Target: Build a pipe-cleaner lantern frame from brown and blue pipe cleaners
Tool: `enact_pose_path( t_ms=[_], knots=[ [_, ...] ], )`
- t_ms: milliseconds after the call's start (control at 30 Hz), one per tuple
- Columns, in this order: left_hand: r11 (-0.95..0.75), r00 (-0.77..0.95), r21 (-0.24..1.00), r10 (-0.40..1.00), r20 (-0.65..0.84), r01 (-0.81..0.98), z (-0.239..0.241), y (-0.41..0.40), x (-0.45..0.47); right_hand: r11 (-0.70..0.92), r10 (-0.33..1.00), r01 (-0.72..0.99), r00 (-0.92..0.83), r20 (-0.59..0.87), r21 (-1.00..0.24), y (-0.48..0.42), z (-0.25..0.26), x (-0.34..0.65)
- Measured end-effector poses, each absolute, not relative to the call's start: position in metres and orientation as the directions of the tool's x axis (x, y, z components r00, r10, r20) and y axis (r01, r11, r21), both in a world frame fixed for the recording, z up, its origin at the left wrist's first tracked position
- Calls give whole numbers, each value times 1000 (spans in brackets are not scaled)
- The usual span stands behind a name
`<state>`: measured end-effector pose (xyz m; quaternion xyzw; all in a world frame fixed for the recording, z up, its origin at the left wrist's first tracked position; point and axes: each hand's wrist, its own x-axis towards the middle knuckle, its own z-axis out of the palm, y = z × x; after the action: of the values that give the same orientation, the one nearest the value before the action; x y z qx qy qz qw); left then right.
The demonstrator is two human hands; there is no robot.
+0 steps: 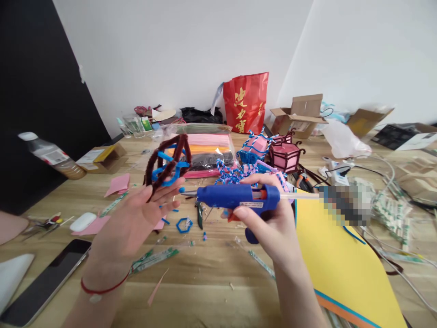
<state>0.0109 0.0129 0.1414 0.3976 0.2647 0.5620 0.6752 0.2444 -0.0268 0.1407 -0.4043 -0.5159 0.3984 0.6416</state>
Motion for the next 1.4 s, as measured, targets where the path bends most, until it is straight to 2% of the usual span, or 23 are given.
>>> enact_pose_path(
  t_ms=[133,500,800,1033,1233,1400],
  knots=[
    [23,190,817,976,106,-576,140,14,14,413,897,-164,240,370,-896,-24,134,227],
    [12,151,843,985,82,-537,141,14,15,336,940,-210,132,313,-918,-19,132,231],
    [-64,134,888,981,140,-456,140,16,15,148,989,-236,63,137,-960,-18,138,231],
    [-129,147,934,971,187,-333,139,17,12,-5,997,-209,79,-22,-978,-18,141,233],
    [-72,133,930,983,128,-360,141,16,13,46,998,-176,42,39,-983,-12,134,239],
    [-61,93,919,990,105,-390,145,16,15,33,999,-183,40,26,-983,-10,133,239]
  ],
)
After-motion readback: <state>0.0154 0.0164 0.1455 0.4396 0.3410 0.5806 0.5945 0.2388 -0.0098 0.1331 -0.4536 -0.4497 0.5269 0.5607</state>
